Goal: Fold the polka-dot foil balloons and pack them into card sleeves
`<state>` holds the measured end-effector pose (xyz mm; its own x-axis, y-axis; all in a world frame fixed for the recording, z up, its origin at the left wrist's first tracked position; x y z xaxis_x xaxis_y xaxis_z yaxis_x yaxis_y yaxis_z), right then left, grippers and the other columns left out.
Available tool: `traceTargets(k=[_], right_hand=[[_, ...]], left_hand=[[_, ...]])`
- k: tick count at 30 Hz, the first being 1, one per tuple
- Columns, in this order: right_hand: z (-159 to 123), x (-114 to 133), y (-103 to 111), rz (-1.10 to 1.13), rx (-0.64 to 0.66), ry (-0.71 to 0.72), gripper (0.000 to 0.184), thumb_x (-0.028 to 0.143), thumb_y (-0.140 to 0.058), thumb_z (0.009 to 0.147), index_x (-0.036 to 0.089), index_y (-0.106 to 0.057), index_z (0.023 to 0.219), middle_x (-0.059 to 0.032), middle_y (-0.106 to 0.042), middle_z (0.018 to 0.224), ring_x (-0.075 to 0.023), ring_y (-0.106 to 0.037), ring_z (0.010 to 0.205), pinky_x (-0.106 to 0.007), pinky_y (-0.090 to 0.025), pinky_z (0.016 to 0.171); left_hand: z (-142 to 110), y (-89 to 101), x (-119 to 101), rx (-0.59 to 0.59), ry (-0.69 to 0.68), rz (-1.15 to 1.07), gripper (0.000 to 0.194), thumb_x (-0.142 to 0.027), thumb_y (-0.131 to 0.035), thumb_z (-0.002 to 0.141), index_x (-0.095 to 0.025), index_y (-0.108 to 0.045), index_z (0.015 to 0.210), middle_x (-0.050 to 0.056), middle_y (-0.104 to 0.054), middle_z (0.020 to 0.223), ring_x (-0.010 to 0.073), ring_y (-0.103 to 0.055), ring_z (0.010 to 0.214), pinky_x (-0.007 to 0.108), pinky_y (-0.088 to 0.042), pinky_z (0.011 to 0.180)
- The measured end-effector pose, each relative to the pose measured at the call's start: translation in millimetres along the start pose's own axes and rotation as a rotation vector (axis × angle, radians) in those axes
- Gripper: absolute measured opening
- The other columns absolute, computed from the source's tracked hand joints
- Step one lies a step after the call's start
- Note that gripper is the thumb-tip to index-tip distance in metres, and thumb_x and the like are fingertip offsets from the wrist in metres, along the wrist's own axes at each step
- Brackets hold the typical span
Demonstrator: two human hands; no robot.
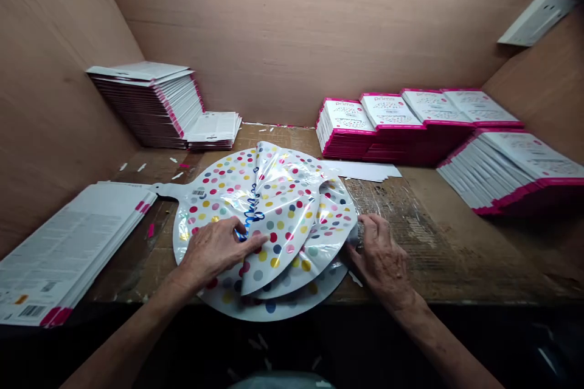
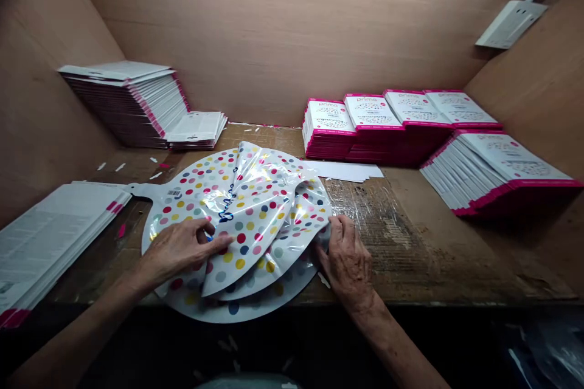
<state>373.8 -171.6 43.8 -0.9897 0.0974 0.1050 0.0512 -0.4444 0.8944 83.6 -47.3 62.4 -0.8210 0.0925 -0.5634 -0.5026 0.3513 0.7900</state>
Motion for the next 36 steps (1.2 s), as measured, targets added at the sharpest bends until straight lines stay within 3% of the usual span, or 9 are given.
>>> traceTargets(k=[3, 7, 14, 18, 21, 25, 28, 32, 36], right_hand=[[15, 14, -4, -0.017, -0.063, 0.268, 0.065, 0.018, -0.049, 0.089, 0.014, -0.028, 0.151, -0.0236, -0.034, 0.152, -0.0375, -0.037, 0.139, -0.056, -0.043, 0.107], [38, 19, -13, 0.087, 0.143, 0.612, 0.052, 0.010, -0.045, 0.092, 0.024, -0.048, 0.142, -0.0151, -0.044, 0.149, -0.0276, -0.041, 0.138, -0.051, -0.040, 0.110], [88, -8, -4, 0.417, 0.640, 0.654, 0.042, 0.020, -0.044, 0.096, 0.036, -0.060, 0.131, -0.0018, -0.063, 0.134, -0.0184, -0.062, 0.118, -0.032, -0.051, 0.099], [91, -11, -7, 0.353, 0.433, 0.584, 0.062, 0.027, -0.057, 0.088, 0.024, -0.042, 0.149, -0.0124, -0.046, 0.149, -0.0267, -0.046, 0.136, -0.044, -0.042, 0.109], [80, -10, -21, 0.373, 0.457, 0.627, 0.054, 0.028, -0.059, 0.086, 0.026, -0.054, 0.140, -0.0121, -0.046, 0.150, -0.0287, -0.044, 0.137, -0.048, -0.038, 0.111], [100, -22, -41, 0.676, 0.642, 0.330, 0.032, 0.037, -0.049, 0.089, 0.020, -0.075, 0.097, -0.0087, -0.074, 0.103, -0.0255, -0.070, 0.094, -0.035, -0.055, 0.082], [130, -31, -58, 0.806, 0.623, -0.037, 0.041, 0.052, -0.055, 0.080, 0.015, -0.069, 0.068, -0.0035, -0.066, 0.063, -0.0207, -0.063, 0.062, -0.028, -0.050, 0.058], [146, -42, -76, 0.731, 0.372, -0.386, 0.047, 0.062, -0.066, 0.062, 0.015, -0.060, 0.059, 0.0011, -0.054, 0.050, -0.0171, -0.054, 0.056, -0.024, -0.042, 0.050], [132, -48, -90, 0.929, 0.377, -0.465, 0.053, 0.070, -0.059, 0.066, 0.017, -0.060, 0.068, 0.0004, -0.056, 0.055, -0.0151, -0.052, 0.053, -0.024, -0.042, 0.050]], left_hand=[[17, 5.5, -8, -0.262, -0.256, 0.098, 0.045, -0.055, -0.054, 0.081, -0.019, -0.066, 0.105, 0.009, -0.072, 0.103, 0.0287, -0.064, 0.101, 0.040, -0.049, 0.088], [36, -7.0, -23, -0.117, -0.694, 0.062, 0.046, -0.028, -0.045, 0.085, -0.016, -0.059, 0.128, 0.010, -0.059, 0.138, 0.0238, -0.049, 0.131, 0.040, -0.034, 0.114], [39, -20.1, 3, 0.198, -0.752, 0.003, 0.072, -0.065, -0.022, 0.095, -0.020, -0.044, 0.146, 0.008, -0.046, 0.151, 0.0282, -0.036, 0.143, 0.044, -0.027, 0.117], [31, -22.7, 5, 0.293, -0.800, 0.052, 0.094, -0.083, -0.021, 0.082, -0.021, -0.036, 0.151, 0.009, -0.034, 0.157, 0.0323, -0.022, 0.148, 0.048, -0.016, 0.120], [27, -23.1, 5, 0.381, -0.848, 0.138, 0.102, -0.085, -0.041, 0.075, -0.020, -0.030, 0.153, 0.011, -0.026, 0.160, 0.0343, -0.017, 0.149, 0.050, -0.008, 0.121], [35, -11.8, 6, 0.394, -0.779, 0.035, 0.104, -0.082, -0.055, 0.070, -0.020, -0.036, 0.151, 0.014, -0.035, 0.156, 0.0355, -0.033, 0.143, 0.047, -0.024, 0.118], [55, -6.9, 4, 0.271, -0.548, -0.104, 0.095, -0.074, -0.065, 0.068, -0.022, -0.044, 0.146, 0.011, -0.059, 0.139, 0.0310, -0.056, 0.125, 0.040, -0.042, 0.106], [82, -9.1, -1, -0.092, -0.194, -0.194, 0.050, -0.060, -0.054, 0.082, -0.021, -0.068, 0.112, 0.003, -0.076, 0.089, 0.0228, -0.069, 0.085, 0.032, -0.050, 0.080], [94, -16.9, 0, -0.188, -0.142, -0.254, 0.047, -0.055, -0.039, 0.090, -0.020, -0.070, 0.091, 0.002, -0.071, 0.075, 0.0199, -0.065, 0.074, 0.029, -0.047, 0.068]])
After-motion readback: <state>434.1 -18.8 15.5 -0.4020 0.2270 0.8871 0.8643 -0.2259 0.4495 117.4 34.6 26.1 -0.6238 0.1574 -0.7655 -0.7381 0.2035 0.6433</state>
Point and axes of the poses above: each hand's wrist, its own z-axis towards the middle knuckle, its own y-axis out of the back of the hand, x = y × z, the point moved 5 cm from there along z, towards the middle knuckle
